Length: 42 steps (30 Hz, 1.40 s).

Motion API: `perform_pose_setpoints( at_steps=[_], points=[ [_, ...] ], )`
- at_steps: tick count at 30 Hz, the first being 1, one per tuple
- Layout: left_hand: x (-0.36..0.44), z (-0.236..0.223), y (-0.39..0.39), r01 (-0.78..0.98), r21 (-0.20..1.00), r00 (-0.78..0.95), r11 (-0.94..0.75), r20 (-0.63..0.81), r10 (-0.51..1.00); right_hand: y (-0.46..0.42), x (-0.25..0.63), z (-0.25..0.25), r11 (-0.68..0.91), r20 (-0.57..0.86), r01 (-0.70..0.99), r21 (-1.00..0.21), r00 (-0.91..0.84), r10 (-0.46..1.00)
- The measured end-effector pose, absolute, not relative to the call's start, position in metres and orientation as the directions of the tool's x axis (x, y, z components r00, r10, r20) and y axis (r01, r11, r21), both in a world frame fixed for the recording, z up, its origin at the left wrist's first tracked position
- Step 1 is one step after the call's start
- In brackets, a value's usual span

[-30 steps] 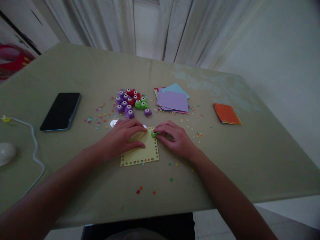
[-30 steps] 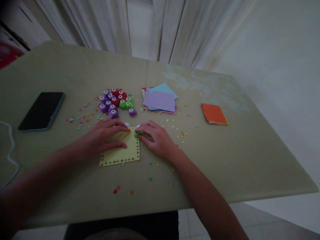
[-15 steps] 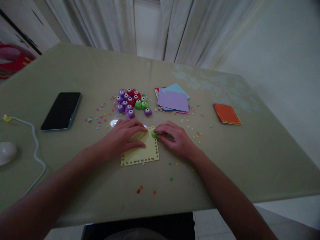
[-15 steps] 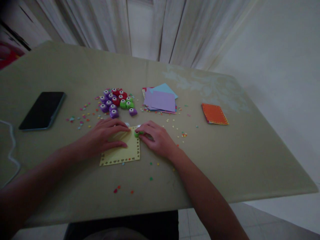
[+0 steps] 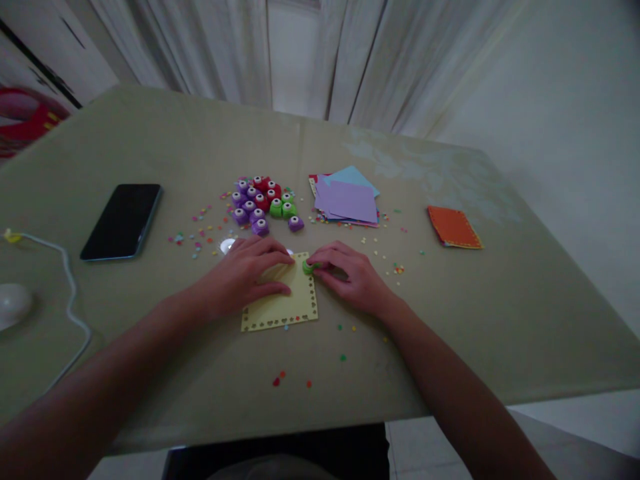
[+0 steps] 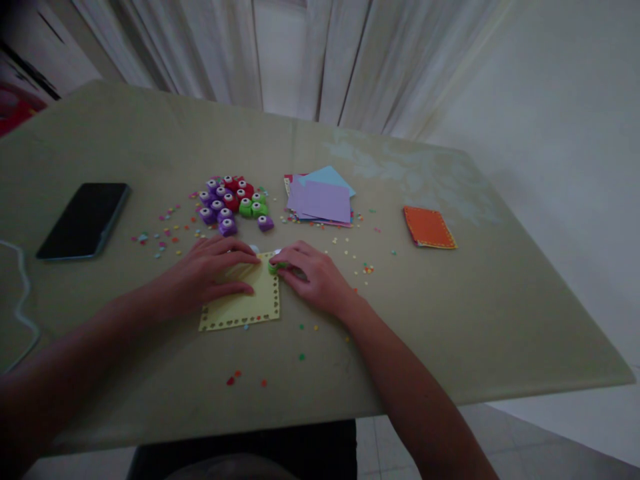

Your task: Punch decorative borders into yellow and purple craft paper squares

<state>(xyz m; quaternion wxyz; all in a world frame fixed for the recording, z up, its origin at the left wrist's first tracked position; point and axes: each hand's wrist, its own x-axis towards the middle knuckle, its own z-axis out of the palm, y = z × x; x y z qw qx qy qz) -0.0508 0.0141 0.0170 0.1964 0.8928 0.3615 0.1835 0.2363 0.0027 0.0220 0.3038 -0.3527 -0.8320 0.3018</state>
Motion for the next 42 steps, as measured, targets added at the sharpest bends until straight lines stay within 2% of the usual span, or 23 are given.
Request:
perform_pose_setpoints(
  at_steps=[42],
  points=[
    [-0.0496, 0.0193, 0.0136, 0.568, 0.486, 0.674, -0.664, 0.189, 0.715, 0.0032, 0.2364, 0.0207, 0.579, 0.323, 0.373, -0.725, -0.558, 0.764]
  ],
)
